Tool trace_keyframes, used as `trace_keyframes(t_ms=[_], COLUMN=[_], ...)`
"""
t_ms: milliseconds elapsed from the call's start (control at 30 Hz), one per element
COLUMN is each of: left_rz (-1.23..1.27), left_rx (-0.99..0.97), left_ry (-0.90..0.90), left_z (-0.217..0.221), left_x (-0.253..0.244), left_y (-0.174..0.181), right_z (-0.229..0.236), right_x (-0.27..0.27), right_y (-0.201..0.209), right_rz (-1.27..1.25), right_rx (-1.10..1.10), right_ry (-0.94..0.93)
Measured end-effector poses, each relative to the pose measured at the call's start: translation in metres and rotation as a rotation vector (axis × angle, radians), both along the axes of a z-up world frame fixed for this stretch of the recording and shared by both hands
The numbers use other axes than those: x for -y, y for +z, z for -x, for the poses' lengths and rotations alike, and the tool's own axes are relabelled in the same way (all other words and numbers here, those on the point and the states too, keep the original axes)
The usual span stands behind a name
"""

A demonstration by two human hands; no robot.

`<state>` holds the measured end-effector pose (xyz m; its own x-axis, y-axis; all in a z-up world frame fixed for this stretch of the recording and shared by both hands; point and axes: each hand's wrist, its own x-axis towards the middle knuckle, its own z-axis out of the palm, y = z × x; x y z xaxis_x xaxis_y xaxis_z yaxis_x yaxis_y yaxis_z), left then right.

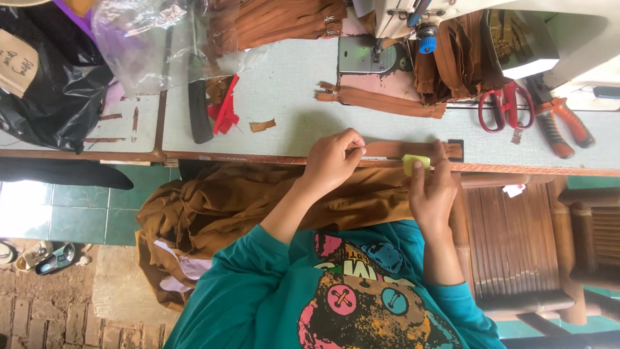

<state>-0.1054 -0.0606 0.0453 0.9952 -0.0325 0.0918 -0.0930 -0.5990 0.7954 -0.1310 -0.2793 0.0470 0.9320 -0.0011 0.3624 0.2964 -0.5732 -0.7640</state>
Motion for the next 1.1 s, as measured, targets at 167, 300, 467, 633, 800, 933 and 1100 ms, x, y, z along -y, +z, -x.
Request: trace_keyframes(t_ms=[167, 300, 467, 633, 800, 933, 1100], left_rz=[-0.029, -0.069, -0.066, -0.058, 0.024, 0.016, -0.115], left_rx=[0.000, -0.001, 0.018, 0.049, 0.095, 0.100, -0.003], left_ry=[-0.028, -0.031, -0.055, -0.070, -0.063, -0.054, -0.018], left_z=[-0.003, 0.000, 0.001, 0.003, -0.003, -0.002, -0.002], left_x=[0.001, 0.001, 0.001, -0.001, -0.002, -0.017, -0.016], left_y=[-0.001, 0.005, 0.009, 0.008, -0.004, -0.001, -0.010], right_z=[0.011, 0.006, 0.008, 0.012, 0.013, 0.012, 0.010], right_x=[-0.017, -0.006, -0.003, -0.012, -0.010, -0.007, -0.004], right_y=[0.036, 0.014, 0.010, 0.026, 0.034, 0.029, 0.021], right_rz=[-0.042, -0.063, -0.077, -0.101, -0.224, -0.250, -0.247], right_rx=[-0.048, -0.012, -0.006, -0.017, -0.053, -0.053, -0.021], right_ry=[-0.047, -0.043, -0.045, -0.095, -0.110, -0.104, -0.101])
